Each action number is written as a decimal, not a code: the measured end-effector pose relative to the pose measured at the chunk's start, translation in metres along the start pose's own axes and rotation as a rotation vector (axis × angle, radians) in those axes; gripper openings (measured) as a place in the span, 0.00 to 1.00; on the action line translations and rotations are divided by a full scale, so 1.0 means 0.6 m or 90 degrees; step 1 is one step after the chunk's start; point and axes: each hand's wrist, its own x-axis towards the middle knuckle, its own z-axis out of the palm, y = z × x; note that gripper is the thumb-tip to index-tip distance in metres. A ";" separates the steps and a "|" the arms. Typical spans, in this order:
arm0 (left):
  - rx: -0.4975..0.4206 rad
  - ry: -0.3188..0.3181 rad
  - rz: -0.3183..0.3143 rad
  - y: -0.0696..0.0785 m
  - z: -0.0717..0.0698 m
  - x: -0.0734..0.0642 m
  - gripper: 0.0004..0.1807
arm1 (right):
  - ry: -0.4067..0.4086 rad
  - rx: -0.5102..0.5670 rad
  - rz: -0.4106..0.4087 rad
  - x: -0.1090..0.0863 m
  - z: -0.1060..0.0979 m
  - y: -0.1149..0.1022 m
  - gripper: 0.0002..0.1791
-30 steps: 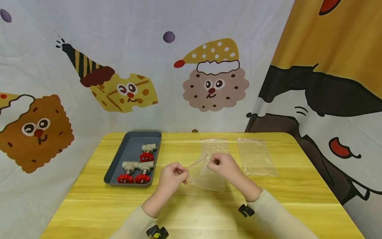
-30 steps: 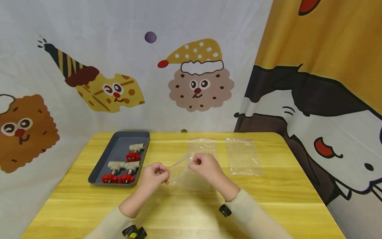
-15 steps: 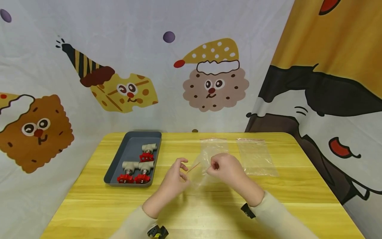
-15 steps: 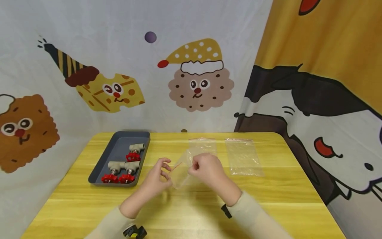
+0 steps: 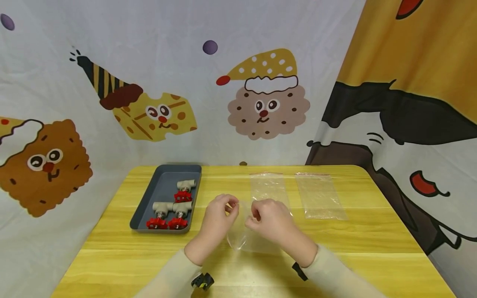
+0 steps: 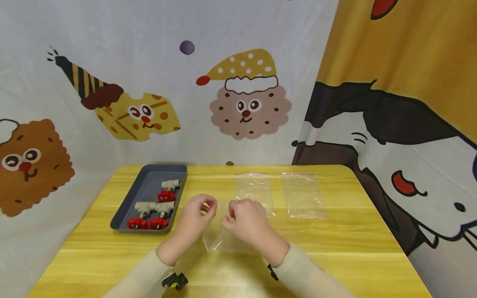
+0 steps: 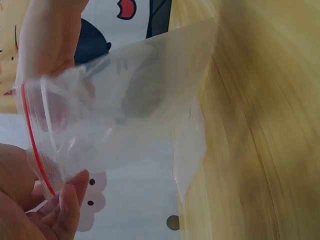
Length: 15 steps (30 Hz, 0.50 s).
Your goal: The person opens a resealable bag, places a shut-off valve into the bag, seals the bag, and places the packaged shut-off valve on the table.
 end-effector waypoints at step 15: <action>0.031 0.056 -0.024 -0.010 -0.015 0.006 0.02 | -0.038 -0.073 -0.010 -0.031 0.007 -0.018 0.11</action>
